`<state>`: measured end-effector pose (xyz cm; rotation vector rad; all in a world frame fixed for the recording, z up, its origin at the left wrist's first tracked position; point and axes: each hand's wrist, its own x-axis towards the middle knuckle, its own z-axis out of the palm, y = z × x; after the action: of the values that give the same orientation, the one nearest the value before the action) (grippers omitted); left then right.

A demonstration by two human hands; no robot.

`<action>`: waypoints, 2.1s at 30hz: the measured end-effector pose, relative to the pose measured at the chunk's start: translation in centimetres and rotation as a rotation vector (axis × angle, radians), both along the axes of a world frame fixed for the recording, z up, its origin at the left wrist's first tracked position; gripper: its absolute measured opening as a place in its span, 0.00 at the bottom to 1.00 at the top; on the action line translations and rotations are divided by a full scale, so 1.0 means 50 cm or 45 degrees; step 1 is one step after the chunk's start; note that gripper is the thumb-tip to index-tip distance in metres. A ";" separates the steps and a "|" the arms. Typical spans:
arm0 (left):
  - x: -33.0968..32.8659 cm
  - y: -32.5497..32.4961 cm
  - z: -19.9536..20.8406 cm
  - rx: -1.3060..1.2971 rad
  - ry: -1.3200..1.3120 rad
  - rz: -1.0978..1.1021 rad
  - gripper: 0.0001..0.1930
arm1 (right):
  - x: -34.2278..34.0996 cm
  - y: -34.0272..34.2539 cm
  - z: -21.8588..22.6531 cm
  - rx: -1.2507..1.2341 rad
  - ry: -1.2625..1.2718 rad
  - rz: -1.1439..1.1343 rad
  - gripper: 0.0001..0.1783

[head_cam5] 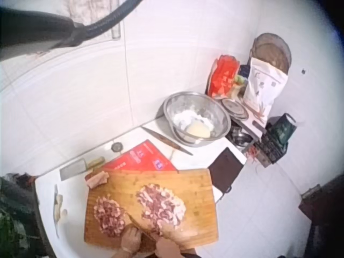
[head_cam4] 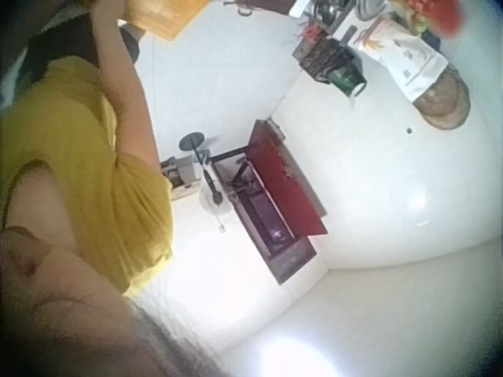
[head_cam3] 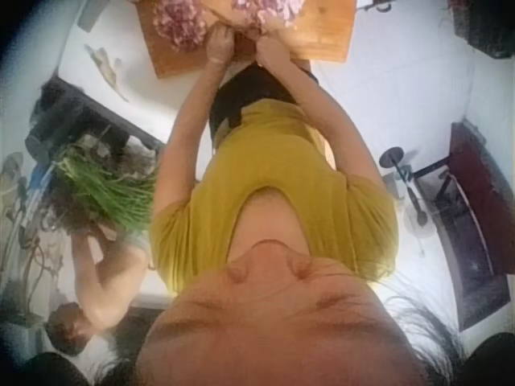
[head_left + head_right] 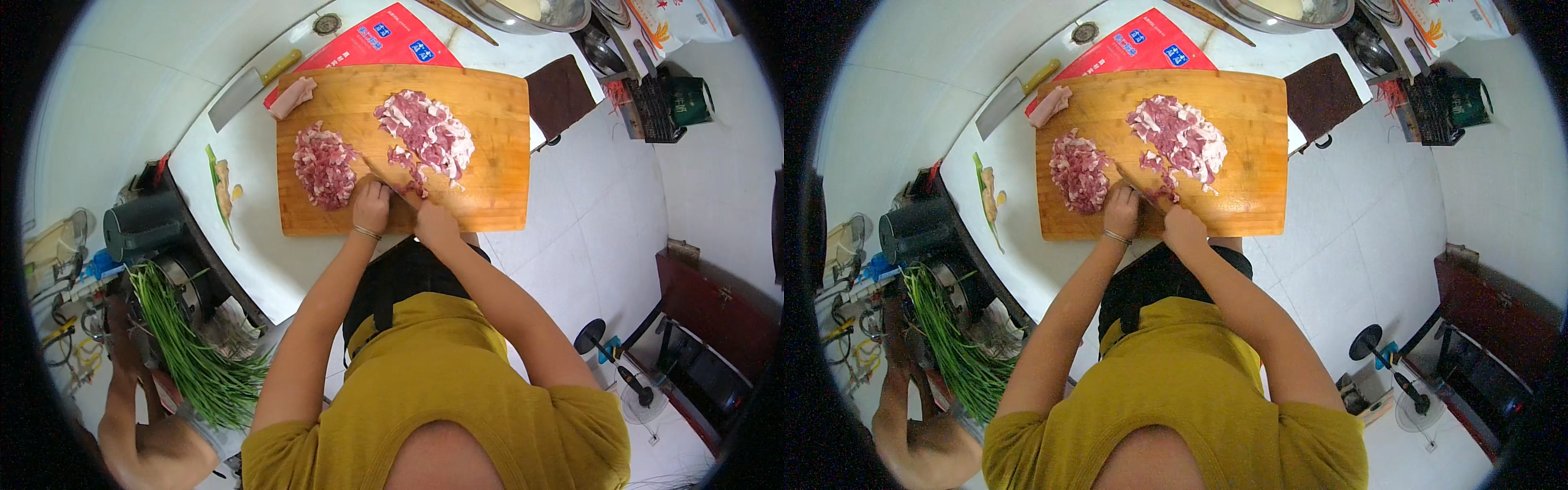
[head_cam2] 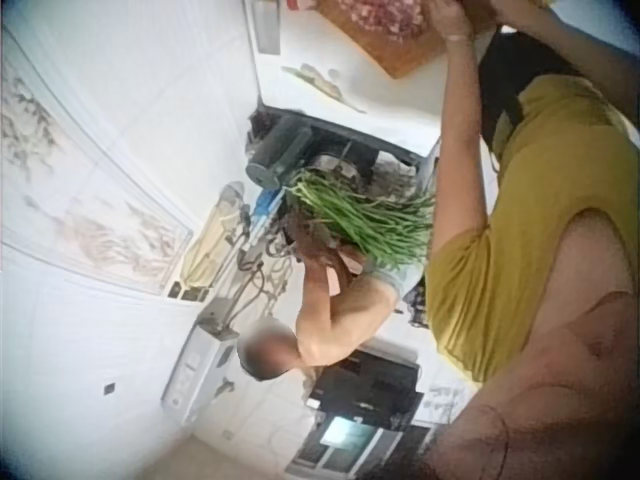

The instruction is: The person uses a knife to slice raw meat into small pieces on a wooden cutting board. The person holds the meat with one hand and cuts it with the other, accumulating a pile of chopped meat on the board.

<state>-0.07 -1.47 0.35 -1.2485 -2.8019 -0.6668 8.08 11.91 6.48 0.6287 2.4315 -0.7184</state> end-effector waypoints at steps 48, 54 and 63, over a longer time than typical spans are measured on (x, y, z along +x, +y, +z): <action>0.014 -0.004 0.022 0.266 0.007 -0.141 0.09 | 0.045 0.016 0.007 0.051 0.244 -0.118 0.08; 0.011 0.001 0.003 0.210 0.098 -0.312 0.10 | 0.034 0.010 -0.002 0.014 0.164 -0.096 0.09; 0.010 0.009 -0.014 0.173 0.206 -0.343 0.08 | 0.036 0.033 0.010 -0.069 -0.023 -0.057 0.12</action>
<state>0.44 -1.02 -0.36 -1.5885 -2.4399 -0.7150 9.90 13.58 7.00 0.6674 2.3800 -0.7903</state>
